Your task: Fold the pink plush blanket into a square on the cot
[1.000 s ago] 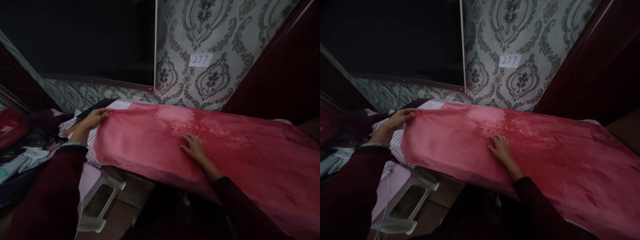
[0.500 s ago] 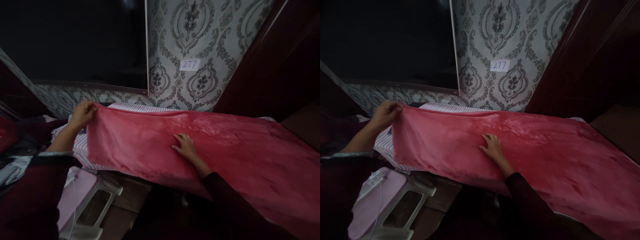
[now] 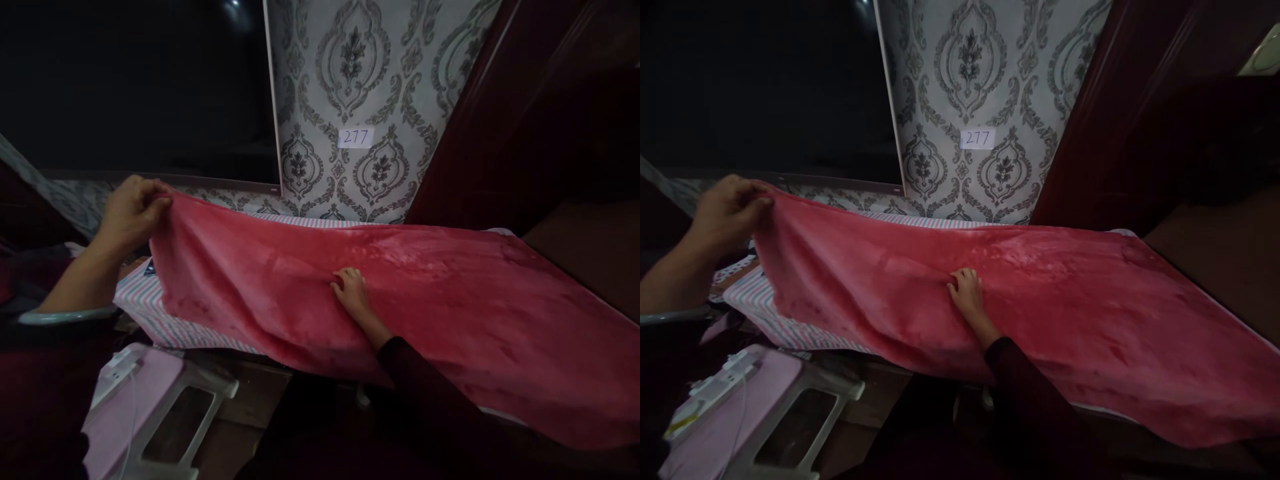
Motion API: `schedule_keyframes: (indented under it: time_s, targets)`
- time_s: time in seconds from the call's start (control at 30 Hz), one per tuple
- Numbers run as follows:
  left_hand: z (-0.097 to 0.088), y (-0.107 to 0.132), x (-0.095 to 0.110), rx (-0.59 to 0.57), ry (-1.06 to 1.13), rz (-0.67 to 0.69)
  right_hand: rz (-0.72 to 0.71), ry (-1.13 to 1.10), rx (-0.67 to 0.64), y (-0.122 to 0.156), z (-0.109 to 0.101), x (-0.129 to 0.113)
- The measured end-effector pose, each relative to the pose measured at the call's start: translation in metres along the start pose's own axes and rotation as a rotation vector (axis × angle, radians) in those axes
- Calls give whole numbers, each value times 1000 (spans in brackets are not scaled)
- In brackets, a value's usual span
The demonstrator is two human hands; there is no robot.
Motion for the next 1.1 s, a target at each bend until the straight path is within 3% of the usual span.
schedule_keyframes:
  time_s: [0.13,0.23,0.43,0.57,0.73,0.87,0.97,1.1]
  targets:
    - [-6,-3,5,-14,-16,33,17,-52,47,2,-4,-3]
    - [-6,-5,3,-63,-50,40,-5,-147,165,1,-27,3]
    - [4,-9,6,-98,-33,40,-48,-153,360,-2,-103,13]
    - [6,-12,18,-50,14,8,-78,-114,360,-3,-146,15]
    - [-6,-20,39,73,130,66,-119,-19,402,-22,-211,16]
    - [-19,-28,60,69,219,-2,-169,29,484,-37,-261,16]
    - [-27,-29,78,110,211,-49,-250,63,398,-29,-256,24]
    - [-31,-23,99,111,133,-29,-223,132,69,0,-202,50]
Point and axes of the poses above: each hand's wrist, its own y-axis away from the middle knuckle, its own z-axis out of the palm, x = y × z, the point moved 2 cm from there along -y, towards the middle knuckle, and after that the axes turned 5 degrees about -x, right-handed, at the moved point
